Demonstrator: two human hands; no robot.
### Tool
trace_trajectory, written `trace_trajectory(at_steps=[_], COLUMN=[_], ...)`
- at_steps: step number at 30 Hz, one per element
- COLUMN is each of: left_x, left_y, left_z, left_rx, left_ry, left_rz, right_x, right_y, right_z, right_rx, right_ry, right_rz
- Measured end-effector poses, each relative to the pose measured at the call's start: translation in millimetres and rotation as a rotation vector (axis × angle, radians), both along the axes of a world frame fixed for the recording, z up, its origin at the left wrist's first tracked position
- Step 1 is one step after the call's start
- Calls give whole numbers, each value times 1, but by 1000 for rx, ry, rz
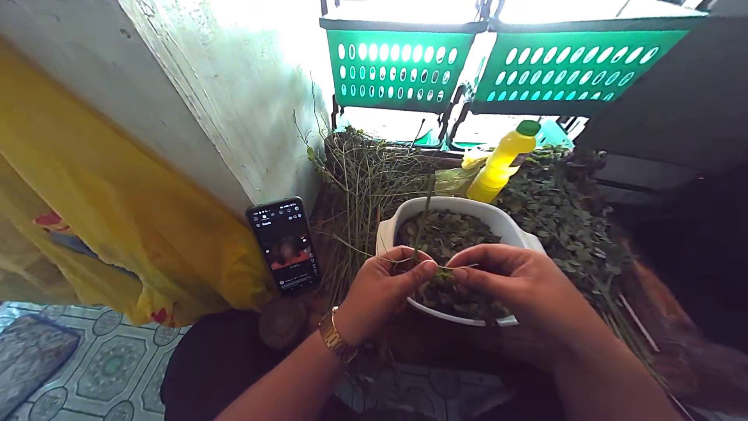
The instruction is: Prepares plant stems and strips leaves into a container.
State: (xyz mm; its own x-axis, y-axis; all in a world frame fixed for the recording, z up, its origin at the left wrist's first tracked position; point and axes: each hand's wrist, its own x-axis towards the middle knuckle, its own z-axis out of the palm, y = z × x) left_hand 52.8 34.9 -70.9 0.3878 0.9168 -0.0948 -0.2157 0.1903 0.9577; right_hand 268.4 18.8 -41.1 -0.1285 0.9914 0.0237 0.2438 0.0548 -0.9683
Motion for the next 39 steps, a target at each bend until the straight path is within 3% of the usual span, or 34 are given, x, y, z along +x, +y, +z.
trace_trajectory(at_steps=[11, 21, 29, 39], left_x=[5, 32, 34, 35], left_y=[6, 7, 2, -5], left_z=[12, 21, 12, 10], left_rx=[-3, -31, -59, 9], left_ry=[84, -16, -99, -53], left_rz=[-69, 47, 140, 187], right_x=[0, -11, -18, -17], right_y=[5, 3, 3, 1], right_z=[-1, -5, -8, -8], right_rx=[-6, -84, -143, -44], right_ry=[23, 434, 565, 493], right_rz=[-29, -97, -192, -151])
